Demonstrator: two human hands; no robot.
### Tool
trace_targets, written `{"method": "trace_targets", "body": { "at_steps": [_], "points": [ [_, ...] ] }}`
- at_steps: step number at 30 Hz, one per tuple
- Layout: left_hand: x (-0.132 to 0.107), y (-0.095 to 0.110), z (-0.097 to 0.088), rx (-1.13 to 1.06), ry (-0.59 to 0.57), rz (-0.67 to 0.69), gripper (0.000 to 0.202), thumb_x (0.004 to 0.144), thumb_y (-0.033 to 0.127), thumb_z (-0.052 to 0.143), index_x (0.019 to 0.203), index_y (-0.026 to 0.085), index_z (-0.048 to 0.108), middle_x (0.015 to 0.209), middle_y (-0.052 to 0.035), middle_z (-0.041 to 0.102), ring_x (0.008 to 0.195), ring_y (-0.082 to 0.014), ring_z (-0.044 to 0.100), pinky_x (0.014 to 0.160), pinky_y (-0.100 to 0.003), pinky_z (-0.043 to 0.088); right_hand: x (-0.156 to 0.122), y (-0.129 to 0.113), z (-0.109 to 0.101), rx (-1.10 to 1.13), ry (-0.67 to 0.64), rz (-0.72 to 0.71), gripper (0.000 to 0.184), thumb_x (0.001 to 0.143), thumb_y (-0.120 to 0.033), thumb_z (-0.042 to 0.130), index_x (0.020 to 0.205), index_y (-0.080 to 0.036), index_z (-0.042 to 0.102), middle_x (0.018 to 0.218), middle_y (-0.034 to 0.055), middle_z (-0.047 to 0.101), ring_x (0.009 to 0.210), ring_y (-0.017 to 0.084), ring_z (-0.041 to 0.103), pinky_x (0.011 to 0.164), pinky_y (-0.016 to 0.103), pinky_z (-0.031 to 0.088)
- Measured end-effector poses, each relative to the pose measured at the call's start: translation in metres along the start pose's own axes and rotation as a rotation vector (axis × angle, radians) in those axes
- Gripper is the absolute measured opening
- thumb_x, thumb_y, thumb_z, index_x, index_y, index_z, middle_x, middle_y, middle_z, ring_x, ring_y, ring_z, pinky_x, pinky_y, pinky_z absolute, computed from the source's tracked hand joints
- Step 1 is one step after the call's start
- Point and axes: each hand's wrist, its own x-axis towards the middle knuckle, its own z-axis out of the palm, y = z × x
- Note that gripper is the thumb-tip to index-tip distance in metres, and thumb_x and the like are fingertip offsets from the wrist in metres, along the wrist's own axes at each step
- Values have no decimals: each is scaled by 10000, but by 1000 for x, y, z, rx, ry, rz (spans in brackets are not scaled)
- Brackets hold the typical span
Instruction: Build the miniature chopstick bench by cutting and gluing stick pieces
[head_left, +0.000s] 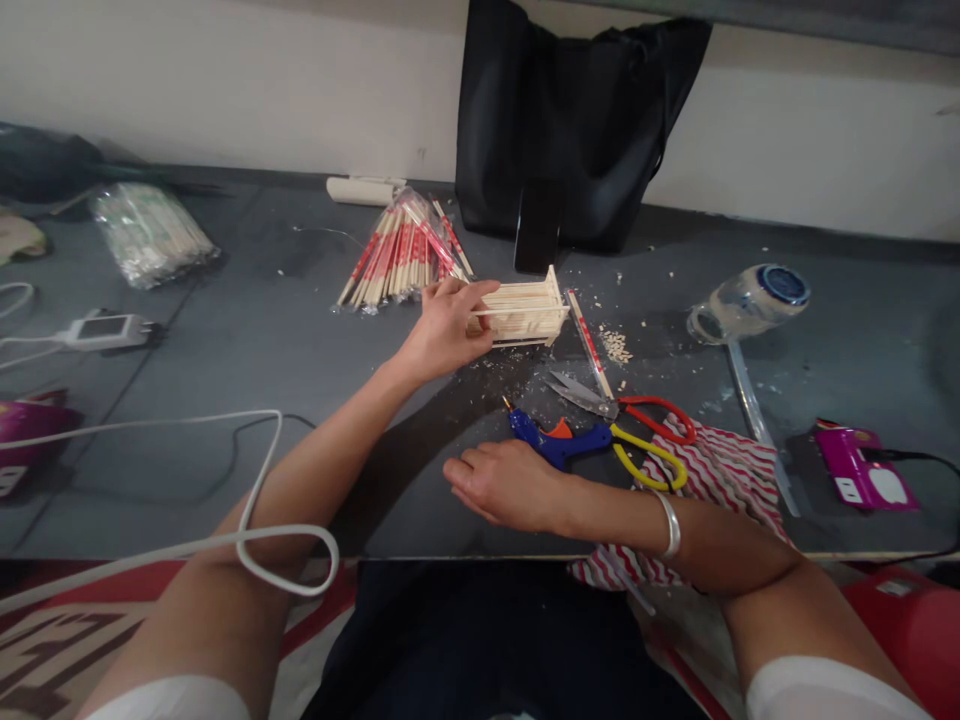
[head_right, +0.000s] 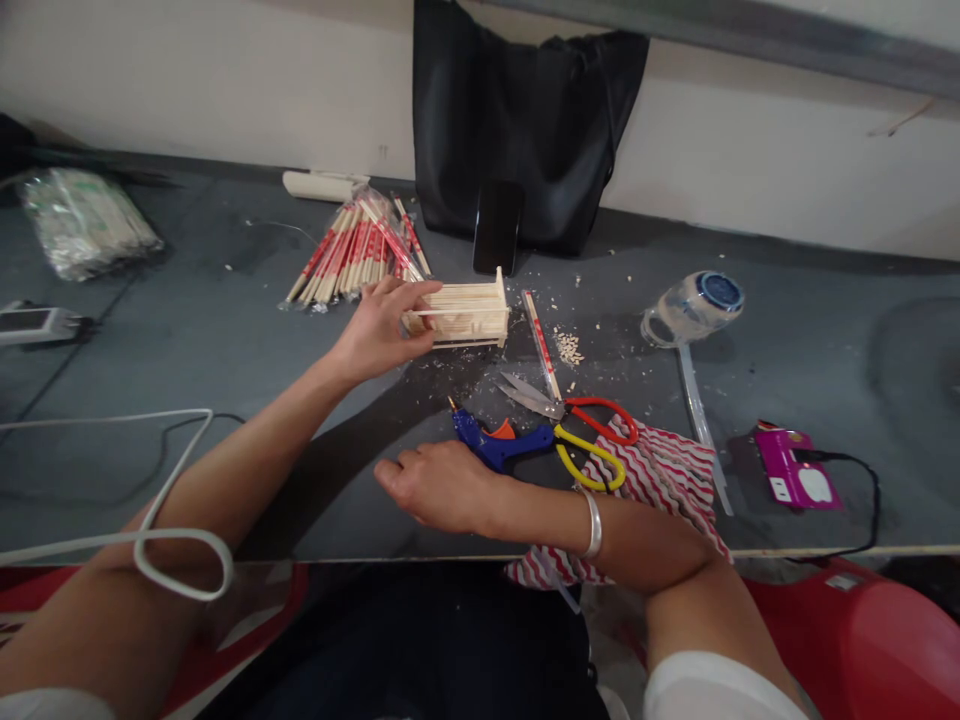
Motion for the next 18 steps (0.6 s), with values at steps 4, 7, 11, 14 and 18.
{"method": "trace_targets", "body": {
  "at_steps": [4, 7, 11, 14, 18],
  "points": [
    [0, 1, 0, 4, -4, -7, 559, 804, 151, 611, 1359, 212, 594, 1044, -80, 739, 1156, -313, 601, 1062, -502, 402, 0, 0, 0, 2, 1, 1, 215, 1054, -225, 457, 1203, -152, 594, 965, 113, 753, 914, 241, 732, 688, 330, 538],
    [1, 2, -1, 5, -6, -9, 552, 808, 148, 606, 1358, 194, 603, 1036, -84, 742, 1159, -311, 602, 1063, -498, 403, 0, 0, 0, 4, 12, 2, 212, 1057, -227, 456, 1192, -150, 600, 965, 118, 752, 914, 239, 732, 690, 329, 541],
    [1, 1, -1, 2, -9, 3, 551, 813, 158, 606, 1363, 177, 606, 1016, -80, 736, 1161, -307, 602, 1059, -483, 409, 0, 0, 0, 12, 3, 5, 200, 1051, -228, 473, 1183, -154, 604, 963, 116, 754, 915, 239, 734, 679, 326, 541],
    [0, 1, -1, 10, -10, 8, 542, 822, 161, 606, 1364, 172, 606, 1019, -82, 731, 1159, -302, 602, 1060, -475, 410, 0, 0, 0, 17, 3, 5, 193, 1047, -225, 483, 1180, -154, 604, 967, 122, 756, 915, 238, 733, 675, 323, 538],
    [0, -1, 1, 11, 8, 21, 545, 822, 154, 609, 1366, 190, 601, 1007, -69, 736, 1151, -293, 602, 1062, -472, 407, 1, 0, 1, 7, 4, 6, 192, 1049, -231, 480, 1179, -158, 601, 971, 115, 756, 904, 232, 730, 665, 319, 527]
  ]
}}
